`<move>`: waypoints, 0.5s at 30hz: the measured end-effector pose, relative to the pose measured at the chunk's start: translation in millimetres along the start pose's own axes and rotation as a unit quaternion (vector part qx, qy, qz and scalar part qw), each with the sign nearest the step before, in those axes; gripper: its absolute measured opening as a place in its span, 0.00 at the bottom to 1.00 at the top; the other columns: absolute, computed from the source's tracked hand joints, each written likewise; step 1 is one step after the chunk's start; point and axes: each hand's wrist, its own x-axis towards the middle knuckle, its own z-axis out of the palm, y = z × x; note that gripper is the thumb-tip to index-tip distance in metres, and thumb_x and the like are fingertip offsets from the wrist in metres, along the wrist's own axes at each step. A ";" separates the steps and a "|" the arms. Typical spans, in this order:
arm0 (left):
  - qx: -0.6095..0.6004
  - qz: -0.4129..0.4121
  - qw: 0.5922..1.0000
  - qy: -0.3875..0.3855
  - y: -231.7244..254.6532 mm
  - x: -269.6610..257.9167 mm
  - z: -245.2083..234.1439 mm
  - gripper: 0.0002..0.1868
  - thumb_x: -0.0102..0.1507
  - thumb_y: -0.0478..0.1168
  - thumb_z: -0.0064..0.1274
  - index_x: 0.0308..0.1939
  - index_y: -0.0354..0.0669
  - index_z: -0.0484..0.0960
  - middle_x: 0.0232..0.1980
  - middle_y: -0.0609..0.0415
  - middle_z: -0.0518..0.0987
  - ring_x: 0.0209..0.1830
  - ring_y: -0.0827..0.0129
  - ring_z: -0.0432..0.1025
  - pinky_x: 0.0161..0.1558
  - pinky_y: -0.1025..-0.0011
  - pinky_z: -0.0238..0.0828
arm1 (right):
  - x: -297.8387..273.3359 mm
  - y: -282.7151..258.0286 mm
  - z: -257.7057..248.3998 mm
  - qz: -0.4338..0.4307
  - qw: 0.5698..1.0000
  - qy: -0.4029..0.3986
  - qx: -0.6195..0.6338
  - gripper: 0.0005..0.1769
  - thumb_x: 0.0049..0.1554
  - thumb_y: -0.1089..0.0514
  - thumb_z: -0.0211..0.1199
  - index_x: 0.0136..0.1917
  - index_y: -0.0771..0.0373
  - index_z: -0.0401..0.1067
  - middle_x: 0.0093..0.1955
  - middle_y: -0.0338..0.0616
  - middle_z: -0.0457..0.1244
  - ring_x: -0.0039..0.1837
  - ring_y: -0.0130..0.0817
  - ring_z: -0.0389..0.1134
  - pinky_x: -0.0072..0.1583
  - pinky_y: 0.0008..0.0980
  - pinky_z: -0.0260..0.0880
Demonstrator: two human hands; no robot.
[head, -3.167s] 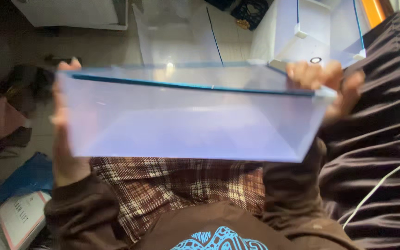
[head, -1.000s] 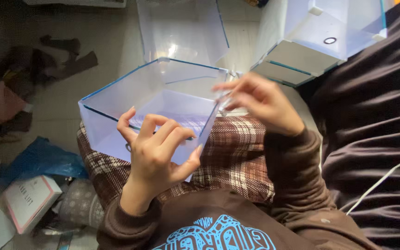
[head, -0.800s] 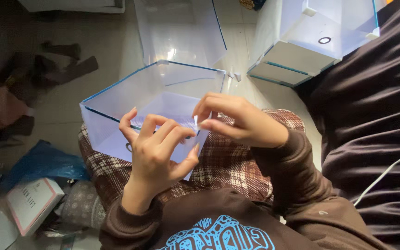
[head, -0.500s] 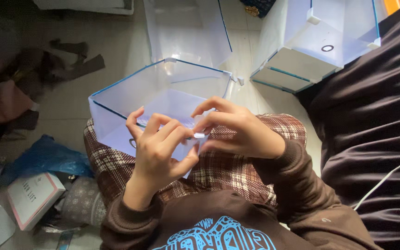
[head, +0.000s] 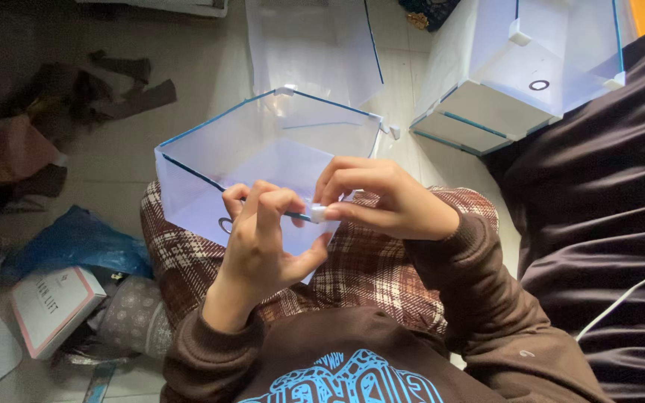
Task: The person assembles a translucent plastic storage box by hand. They insert small white plastic corner pieces into the box's edges to secure the panels together, then lift and rotate the box to check the assembly.
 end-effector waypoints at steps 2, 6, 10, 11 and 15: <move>-0.002 0.000 1.000 -0.001 -1.9 -0.3 0.9 0.31 0.53 0.41 0.70 0.51 0.45 0.65 0.38 0.62 0.72 0.42 0.68 0.69 0.52 0.59 0.48 | 0.3 0.5 -1.2 -0.014 1.000 0.005 -0.006 0.08 0.60 0.60 0.67 0.49 0.67 0.74 0.51 0.44 0.67 0.55 0.34 0.70 0.58 0.31 0.71; 0.003 0.007 1.000 -0.001 -3.2 1.4 1.5 0.31 0.53 0.41 0.70 0.50 0.44 0.65 0.40 0.61 0.72 0.43 0.68 0.69 0.52 0.59 0.48 | 1.0 4.5 -2.6 -0.021 1.000 0.009 0.011 0.10 0.59 0.58 0.69 0.48 0.67 0.74 0.49 0.43 0.66 0.54 0.33 0.69 0.57 0.32 0.70; 0.003 0.007 1.000 0.002 -2.2 1.9 2.7 0.30 0.53 0.41 0.70 0.49 0.44 0.64 0.40 0.61 0.71 0.43 0.67 0.69 0.53 0.59 0.48 | 0.4 12.0 2.5 -0.012 0.999 0.030 0.025 0.11 0.59 0.56 0.70 0.45 0.67 0.74 0.47 0.42 0.65 0.52 0.31 0.68 0.55 0.30 0.68; 0.002 0.005 1.000 0.000 -2.4 2.0 2.6 0.30 0.53 0.41 0.70 0.49 0.44 0.64 0.40 0.61 0.71 0.43 0.67 0.69 0.52 0.59 0.48 | -1.2 13.1 4.3 -0.009 0.999 0.039 0.027 0.12 0.58 0.56 0.70 0.45 0.67 0.74 0.46 0.41 0.65 0.51 0.31 0.67 0.55 0.30 0.68; 0.000 0.001 1.000 -0.001 -3.3 3.2 2.6 0.31 0.53 0.41 0.71 0.49 0.44 0.65 0.40 0.60 0.70 0.43 0.66 0.68 0.52 0.59 0.48 | -1.3 18.9 8.2 -0.005 0.998 0.053 0.040 0.12 0.58 0.56 0.71 0.42 0.67 0.74 0.44 0.40 0.64 0.49 0.30 0.66 0.53 0.29 0.67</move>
